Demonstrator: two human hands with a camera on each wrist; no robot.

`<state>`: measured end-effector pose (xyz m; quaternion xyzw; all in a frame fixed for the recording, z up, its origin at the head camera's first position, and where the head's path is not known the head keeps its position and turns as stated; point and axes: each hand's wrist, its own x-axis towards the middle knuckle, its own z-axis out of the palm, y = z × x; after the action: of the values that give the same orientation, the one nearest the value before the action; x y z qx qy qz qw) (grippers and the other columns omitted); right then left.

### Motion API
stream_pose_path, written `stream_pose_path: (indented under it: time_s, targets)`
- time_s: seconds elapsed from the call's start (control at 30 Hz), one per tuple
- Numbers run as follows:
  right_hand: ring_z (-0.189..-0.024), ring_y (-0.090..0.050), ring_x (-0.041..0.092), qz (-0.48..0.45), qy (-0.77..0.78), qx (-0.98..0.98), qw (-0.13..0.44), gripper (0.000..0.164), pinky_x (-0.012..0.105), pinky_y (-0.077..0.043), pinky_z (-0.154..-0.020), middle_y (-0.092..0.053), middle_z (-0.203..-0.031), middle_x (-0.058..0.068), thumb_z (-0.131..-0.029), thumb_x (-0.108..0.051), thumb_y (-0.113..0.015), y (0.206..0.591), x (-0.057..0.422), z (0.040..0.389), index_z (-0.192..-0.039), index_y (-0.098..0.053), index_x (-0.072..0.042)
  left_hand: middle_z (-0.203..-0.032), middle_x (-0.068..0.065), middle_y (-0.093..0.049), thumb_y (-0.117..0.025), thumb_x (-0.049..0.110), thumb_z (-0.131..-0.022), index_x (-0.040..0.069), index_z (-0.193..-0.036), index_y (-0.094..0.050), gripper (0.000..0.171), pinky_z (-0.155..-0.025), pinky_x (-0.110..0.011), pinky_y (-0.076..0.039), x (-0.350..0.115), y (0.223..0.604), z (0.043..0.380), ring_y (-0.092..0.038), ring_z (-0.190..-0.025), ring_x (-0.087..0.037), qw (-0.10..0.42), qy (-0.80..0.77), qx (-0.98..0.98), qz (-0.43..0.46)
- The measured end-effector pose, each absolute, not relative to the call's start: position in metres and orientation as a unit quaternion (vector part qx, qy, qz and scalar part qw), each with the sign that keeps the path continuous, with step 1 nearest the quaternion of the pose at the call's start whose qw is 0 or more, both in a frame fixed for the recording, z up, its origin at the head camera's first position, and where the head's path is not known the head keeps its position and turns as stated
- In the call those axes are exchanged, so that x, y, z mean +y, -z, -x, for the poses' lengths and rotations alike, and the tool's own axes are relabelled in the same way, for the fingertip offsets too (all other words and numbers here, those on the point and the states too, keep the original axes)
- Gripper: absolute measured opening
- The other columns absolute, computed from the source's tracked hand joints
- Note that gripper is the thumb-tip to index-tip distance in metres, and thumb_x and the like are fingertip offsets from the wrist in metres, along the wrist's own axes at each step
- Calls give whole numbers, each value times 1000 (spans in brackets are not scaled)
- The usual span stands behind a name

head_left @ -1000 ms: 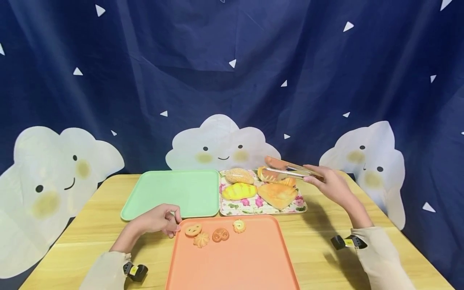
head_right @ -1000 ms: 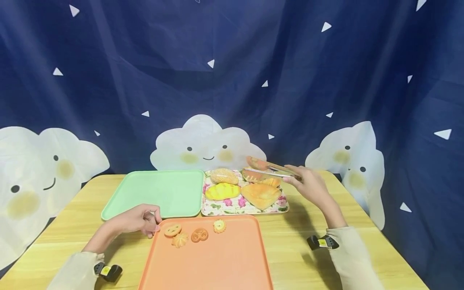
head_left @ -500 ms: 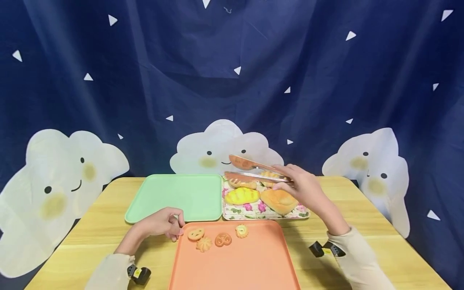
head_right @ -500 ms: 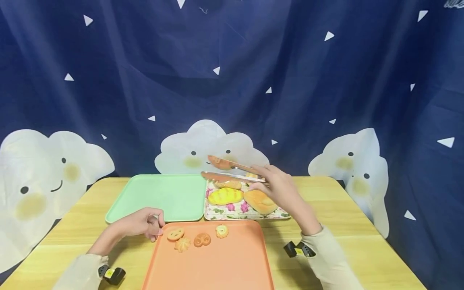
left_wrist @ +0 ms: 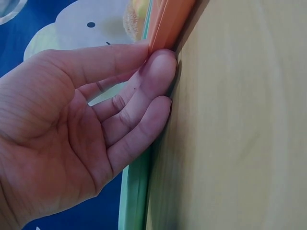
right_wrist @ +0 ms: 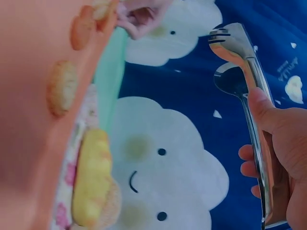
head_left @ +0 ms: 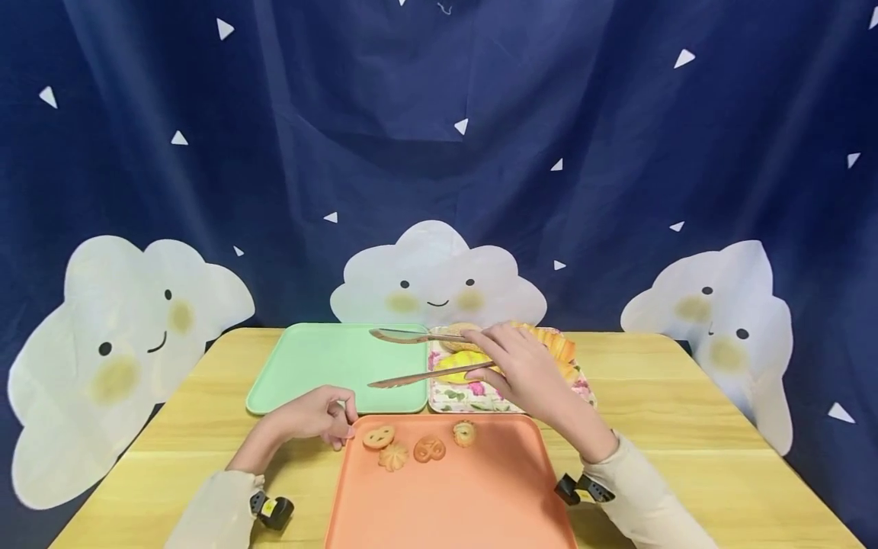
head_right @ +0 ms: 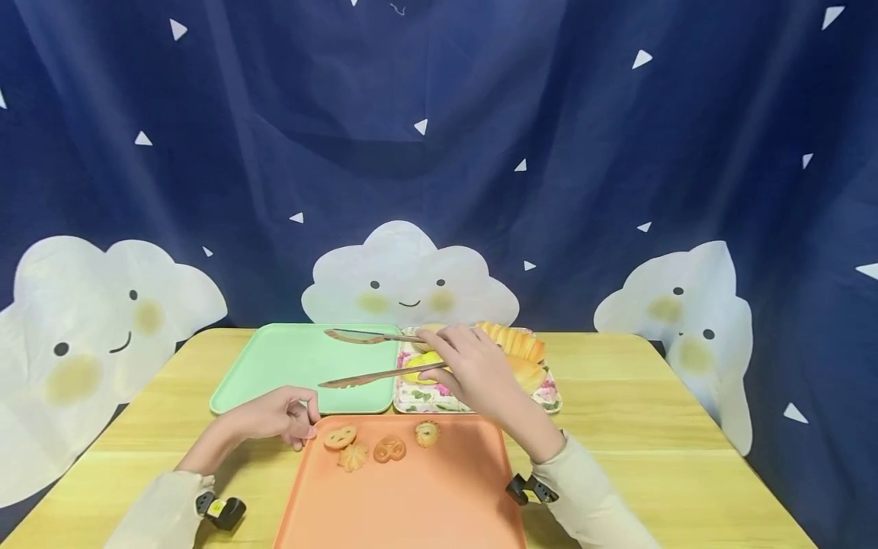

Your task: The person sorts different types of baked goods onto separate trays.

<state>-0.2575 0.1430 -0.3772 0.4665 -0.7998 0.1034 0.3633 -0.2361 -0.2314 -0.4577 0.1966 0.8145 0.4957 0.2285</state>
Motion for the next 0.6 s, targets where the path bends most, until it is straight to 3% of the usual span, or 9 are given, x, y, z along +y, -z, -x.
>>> stream_pose_path:
  time_s: [0.17, 0.33, 0.47, 0.6]
  targets:
    - [-106, -62, 24, -452, -74, -827, 326, 56, 45, -47, -96, -66, -113, 5, -86, -32, -76, 385, 140, 253, -135, -59, -10, -73, -9, -67, -58, -9, -83, -7, -92, -57, 9, -58, -29, -51, -228, 457, 236, -66, -64, -21, 227, -492, 815, -206]
    - [-94, -57, 18, -458, -56, -820, 337, 55, 42, -43, -90, -66, -105, -4, -87, -40, -71, 393, 136, 253, -137, -62, -19, -72, -8, -65, -60, -8, -83, -7, -91, -57, 9, -59, -31, -53, -228, 455, 235, -67, -65, -23, 227, -485, 820, -203]
    - [-90, -58, 18, -461, -42, -811, 358, 53, 42, -43, -85, -67, -101, -3, -89, -46, -66, 398, 131, 254, -136, -66, -22, -73, -7, -65, -55, -10, -80, -7, -91, -56, 11, -60, -32, -54, -230, 453, 237, -66, -65, -23, 227, -482, 823, -196]
    - [-89, -61, 17, -456, -35, -825, 331, 50, 39, -44, -82, -66, -98, -1, -88, -48, -65, 404, 127, 252, -132, -68, -24, -74, -7, -66, -54, -10, -81, -6, -91, -56, 12, -61, -33, -55, -231, 454, 238, -67, -66, -23, 231, -477, 825, -194]
